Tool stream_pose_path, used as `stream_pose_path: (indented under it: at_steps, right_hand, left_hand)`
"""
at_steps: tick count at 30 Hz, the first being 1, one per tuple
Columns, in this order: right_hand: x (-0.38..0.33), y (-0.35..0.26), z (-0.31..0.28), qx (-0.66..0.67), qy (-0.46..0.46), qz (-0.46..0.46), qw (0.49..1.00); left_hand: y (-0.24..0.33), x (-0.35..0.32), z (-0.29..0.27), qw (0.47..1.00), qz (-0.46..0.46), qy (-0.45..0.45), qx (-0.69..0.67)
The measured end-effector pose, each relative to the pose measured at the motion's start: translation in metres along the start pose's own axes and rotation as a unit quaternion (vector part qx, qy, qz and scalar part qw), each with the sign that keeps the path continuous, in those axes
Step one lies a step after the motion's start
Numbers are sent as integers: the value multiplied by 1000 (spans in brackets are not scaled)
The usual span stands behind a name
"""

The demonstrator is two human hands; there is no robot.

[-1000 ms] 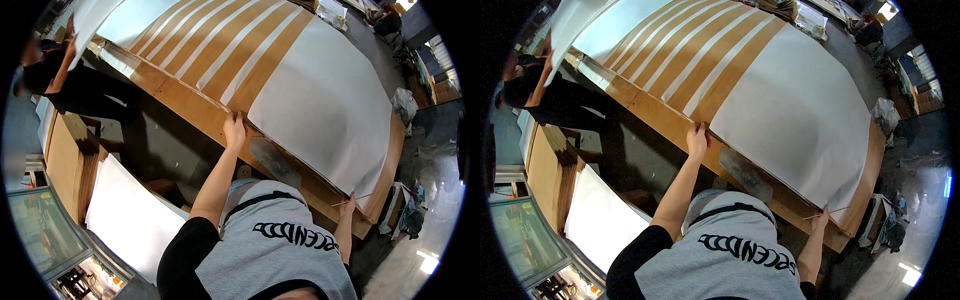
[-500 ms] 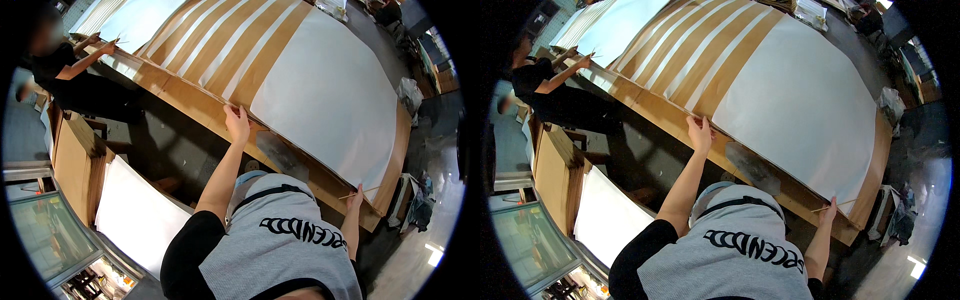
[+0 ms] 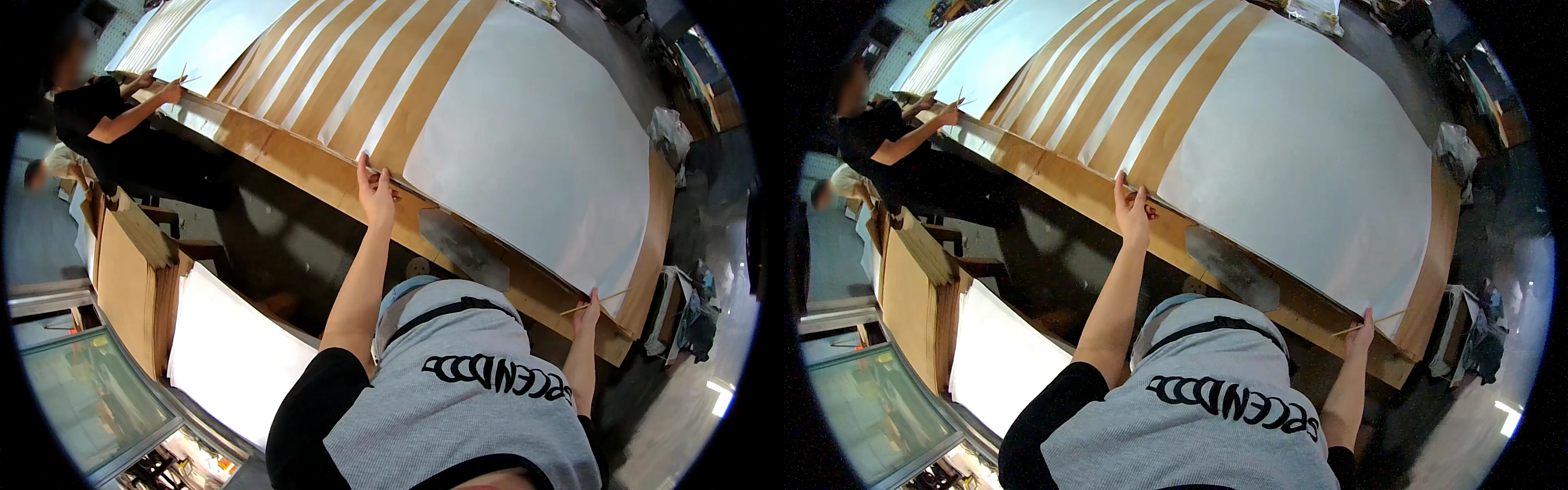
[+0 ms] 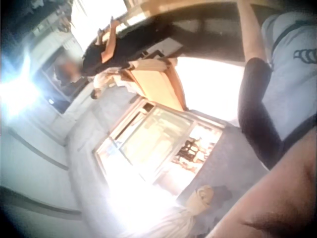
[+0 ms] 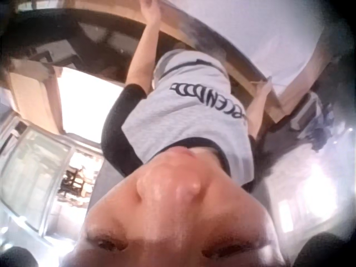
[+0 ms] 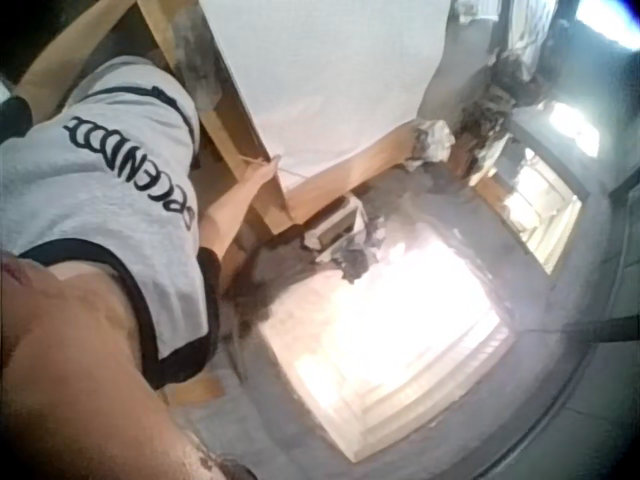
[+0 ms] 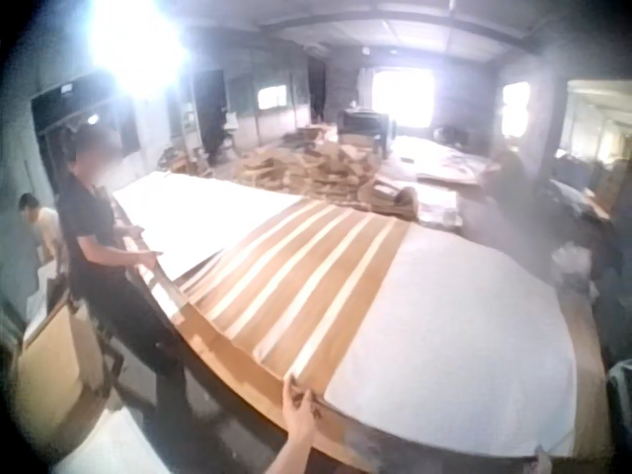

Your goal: The person repeatedly picks up large white sheets and brown paper, places them on a wooden workbench, and smooths them with a thin stick. The person handles the sheets one at a time, flipping and repositioning them across the bench surface.

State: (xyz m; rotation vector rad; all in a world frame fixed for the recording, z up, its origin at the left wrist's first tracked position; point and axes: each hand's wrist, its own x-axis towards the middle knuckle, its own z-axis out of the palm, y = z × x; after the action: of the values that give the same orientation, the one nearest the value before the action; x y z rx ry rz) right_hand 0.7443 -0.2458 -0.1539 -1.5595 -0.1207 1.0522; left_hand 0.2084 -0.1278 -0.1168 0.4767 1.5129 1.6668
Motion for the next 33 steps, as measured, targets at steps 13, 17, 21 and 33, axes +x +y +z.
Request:
stream_pose_path:
  at_steps: [13,17,21,33]
  right_hand:
    - [23,18,-20,23,-45,-28,998]
    - [4,9,-1,35,-45,-26,998]
    - [11,18,-8,15,-26,-16,999]
    - [6,13,-21,67,21,24,997]
  left_hand:
    - [41,-66,55,763,479,-194,387]
    - [19,-71,72,697,462,-353,420]
    - [6,-72,73,693,453,-353,436]
    - [-4,-69,76,708,444,-370,406]
